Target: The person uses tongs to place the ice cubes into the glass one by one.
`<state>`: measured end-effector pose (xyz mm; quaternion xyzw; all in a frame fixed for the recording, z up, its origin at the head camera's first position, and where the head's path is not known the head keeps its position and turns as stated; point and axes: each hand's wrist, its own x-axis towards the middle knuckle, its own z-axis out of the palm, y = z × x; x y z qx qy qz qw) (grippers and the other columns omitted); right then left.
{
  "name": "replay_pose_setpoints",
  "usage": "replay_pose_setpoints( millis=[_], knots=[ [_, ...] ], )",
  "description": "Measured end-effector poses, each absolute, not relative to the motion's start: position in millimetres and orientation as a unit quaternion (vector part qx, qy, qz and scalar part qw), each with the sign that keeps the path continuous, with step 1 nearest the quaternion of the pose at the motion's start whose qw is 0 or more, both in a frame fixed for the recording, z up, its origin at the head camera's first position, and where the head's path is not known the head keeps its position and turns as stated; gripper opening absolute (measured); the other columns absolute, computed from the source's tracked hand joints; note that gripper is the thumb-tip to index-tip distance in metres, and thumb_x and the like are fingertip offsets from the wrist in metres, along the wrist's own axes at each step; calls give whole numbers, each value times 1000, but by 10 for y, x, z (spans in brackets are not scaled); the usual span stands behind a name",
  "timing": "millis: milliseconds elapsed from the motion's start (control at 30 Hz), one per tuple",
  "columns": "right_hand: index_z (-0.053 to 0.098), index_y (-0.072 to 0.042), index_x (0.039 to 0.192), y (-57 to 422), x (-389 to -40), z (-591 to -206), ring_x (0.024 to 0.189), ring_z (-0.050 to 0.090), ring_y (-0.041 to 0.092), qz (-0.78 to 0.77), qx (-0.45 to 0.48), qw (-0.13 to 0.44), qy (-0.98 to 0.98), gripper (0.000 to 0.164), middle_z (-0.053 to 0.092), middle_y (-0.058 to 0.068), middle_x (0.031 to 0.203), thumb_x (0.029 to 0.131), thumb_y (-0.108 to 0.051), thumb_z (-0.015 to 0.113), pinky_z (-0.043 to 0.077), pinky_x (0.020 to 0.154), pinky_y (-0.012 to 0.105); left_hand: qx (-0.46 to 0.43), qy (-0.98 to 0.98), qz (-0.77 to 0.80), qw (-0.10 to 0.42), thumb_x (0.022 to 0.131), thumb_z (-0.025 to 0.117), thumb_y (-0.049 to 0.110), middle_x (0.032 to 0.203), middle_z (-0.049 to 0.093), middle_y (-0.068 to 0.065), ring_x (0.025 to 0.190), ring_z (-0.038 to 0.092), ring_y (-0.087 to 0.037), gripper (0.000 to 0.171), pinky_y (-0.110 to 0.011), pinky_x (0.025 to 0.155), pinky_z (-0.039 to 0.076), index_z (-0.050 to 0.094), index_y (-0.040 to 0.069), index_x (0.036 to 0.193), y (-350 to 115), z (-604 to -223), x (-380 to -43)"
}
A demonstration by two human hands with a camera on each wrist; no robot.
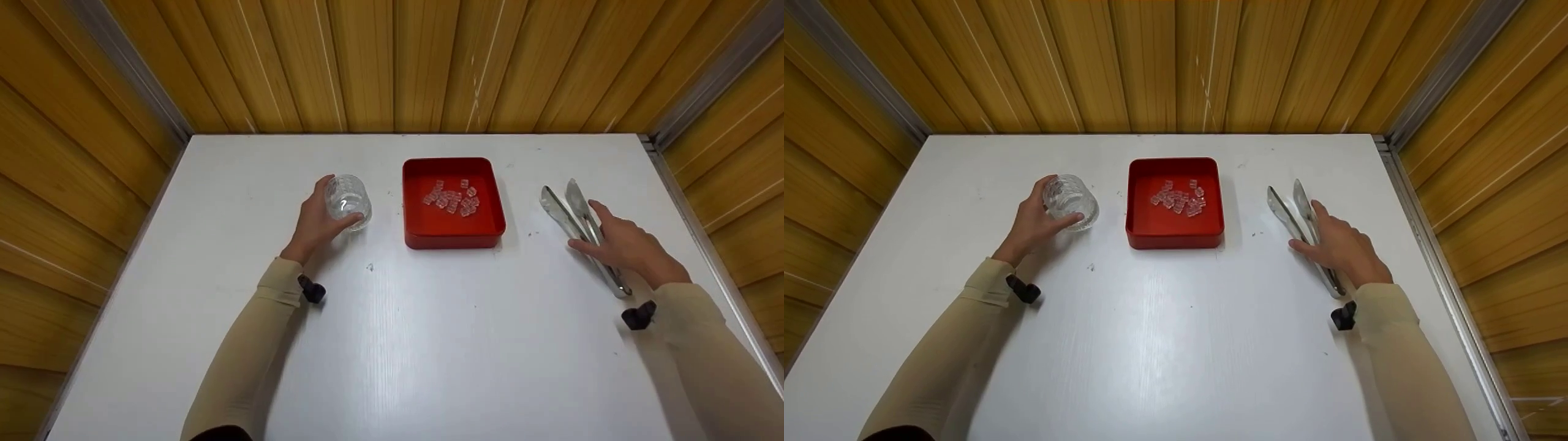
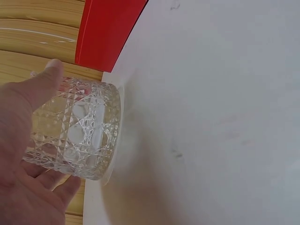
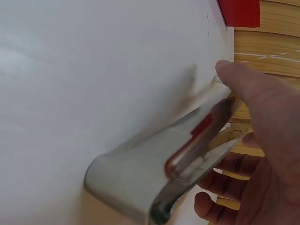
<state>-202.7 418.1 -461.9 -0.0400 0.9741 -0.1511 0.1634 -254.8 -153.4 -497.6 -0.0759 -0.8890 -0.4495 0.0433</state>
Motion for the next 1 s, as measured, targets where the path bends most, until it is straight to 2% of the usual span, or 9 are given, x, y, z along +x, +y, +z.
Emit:
replay_pose_setpoints(
  millis=[133, 267, 500, 667, 767, 900, 1000],
  knots=[
    [6, -6, 163, 4192, -2025, -4631, 96, 61, 47, -151, -36, 168, 973, 112, 51, 45, 129, 90, -75, 56, 53, 69, 62, -77, -885, -456, 46, 79, 90, 34, 149, 51, -18, 135, 51, -33, 101, -47, 114, 41, 31, 6, 156, -1530, -4980, -2552],
    [11, -6, 162, 4192, -2018, -4636, 94, 60, 44, -161, -31, 175, 971, 109, 52, 43, 128, 91, -75, 55, 54, 67, 58, -78, -885, -456, 48, 79, 90, 34, 148, 52, -18, 134, 52, -33, 99, -47, 114, 41, 33, 5, 154, -1539, -4985, -2553],
    [11, -4, 162, 4173, -2009, -4635, 101, 58, 47, -170, -25, 186, 967, 108, 47, 44, 135, 92, -74, 54, 52, 78, 68, -79, -890, -447, 51, 79, 90, 35, 145, 54, -20, 131, 54, -33, 98, -47, 112, 43, 34, 4, 153, -1561, -4990, -2547],
    [12, -1, 161, 4160, -2006, -4638, 105, 57, 49, -174, -25, 190, 966, 106, 45, 45, 137, 94, -72, 54, 50, 83, 71, -79, -891, -443, 49, 79, 90, 36, 145, 54, -21, 132, 54, -34, 98, -47, 113, 42, 34, 2, 152, -1570, -4986, -2533],
    [14, -1, 160, 4165, -1998, -4633, 103, 59, 48, -175, -30, 187, 966, 103, 47, 45, 135, 95, -69, 55, 52, 79, 67, -76, -893, -441, 42, 79, 90, 36, 146, 52, -21, 133, 53, -34, 99, -47, 114, 42, 33, 2, 153, -1570, -4977, -2515],
    [18, -3, 159, 4189, -1998, -4617, 92, 61, 42, -169, -32, 181, 968, 98, 53, 41, 127, 96, -67, 56, 54, 67, 52, -75, -893, -442, 37, 79, 90, 37, 146, 53, -20, 132, 53, -33, 98, -47, 112, 43, 34, 4, 153, -1562, -4966, -2493],
    [18, -4, 159, 4192, -2002, -4593, 89, 60, 41, -160, -28, 180, 970, 96, 53, 40, 125, 96, -67, 55, 53, 63, 48, -81, -892, -444, 37, 79, 90, 36, 144, 54, -19, 130, 55, -32, 97, -47, 111, 44, 35, 4, 152, -1558, -4961, -2472]
  ],
)
